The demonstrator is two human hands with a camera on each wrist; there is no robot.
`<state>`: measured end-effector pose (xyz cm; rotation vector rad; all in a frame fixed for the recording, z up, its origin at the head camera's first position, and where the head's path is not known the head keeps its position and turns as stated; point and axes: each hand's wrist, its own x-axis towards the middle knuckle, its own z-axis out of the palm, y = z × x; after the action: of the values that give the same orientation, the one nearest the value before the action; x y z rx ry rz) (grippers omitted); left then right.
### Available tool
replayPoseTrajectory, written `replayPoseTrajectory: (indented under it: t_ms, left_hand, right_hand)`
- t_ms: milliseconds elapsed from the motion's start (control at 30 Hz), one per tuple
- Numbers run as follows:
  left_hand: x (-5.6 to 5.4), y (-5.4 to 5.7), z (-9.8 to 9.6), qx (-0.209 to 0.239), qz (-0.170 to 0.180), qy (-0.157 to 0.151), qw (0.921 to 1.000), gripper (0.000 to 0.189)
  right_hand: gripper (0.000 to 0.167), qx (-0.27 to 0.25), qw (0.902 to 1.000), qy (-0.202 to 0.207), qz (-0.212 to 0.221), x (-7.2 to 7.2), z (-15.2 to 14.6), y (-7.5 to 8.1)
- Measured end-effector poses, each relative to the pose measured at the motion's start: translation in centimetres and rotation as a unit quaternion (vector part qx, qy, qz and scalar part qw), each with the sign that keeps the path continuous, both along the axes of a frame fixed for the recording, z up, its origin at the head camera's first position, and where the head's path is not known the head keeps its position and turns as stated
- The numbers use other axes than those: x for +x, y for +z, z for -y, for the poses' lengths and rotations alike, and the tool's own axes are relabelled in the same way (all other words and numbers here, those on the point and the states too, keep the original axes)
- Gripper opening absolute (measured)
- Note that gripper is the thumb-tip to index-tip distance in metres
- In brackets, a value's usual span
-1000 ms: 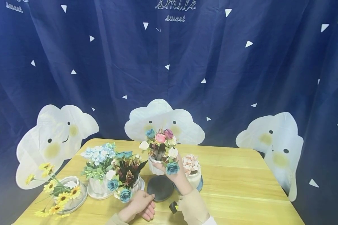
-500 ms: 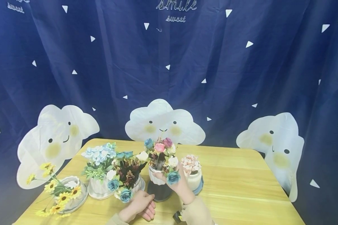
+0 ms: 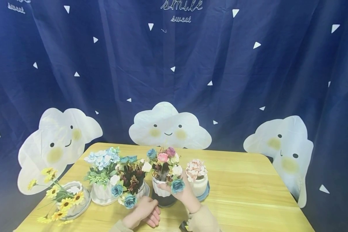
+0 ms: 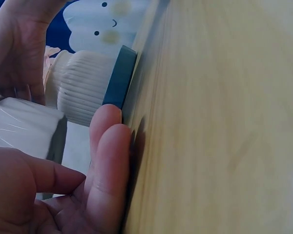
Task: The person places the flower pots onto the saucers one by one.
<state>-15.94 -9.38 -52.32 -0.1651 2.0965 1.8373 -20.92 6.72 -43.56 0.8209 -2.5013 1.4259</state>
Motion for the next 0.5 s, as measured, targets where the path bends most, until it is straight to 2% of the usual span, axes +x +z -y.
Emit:
replayPoseTrajectory:
  t_ms: [100,233,400,500]
  left_hand:
    - [0.0,0.0,0.0,0.0,0.0,-0.001,1.0,0.035]
    - [0.0,0.0,0.1,-0.005,0.001,-0.002,1.0,0.037]
    - [0.0,0.0,0.0,-0.01,0.001,-0.003,0.9999,0.037]
    - [-0.1,-0.2,0.0,-0.01,-0.001,-0.003,0.9999,0.038]
  right_hand:
    - [0.055,-0.014,0.9996,0.022,0.004,-0.2,-0.2,-0.3]
    - [0.059,-0.015,0.9993,0.029,0.017,-0.3,-0.5,-0.6]
    - [0.065,-0.002,0.9989,-0.001,0.048,-0.1,-0.7,-0.9]
    - [0.074,0.004,0.9989,-0.011,0.046,-0.2,-0.8,-1.3]
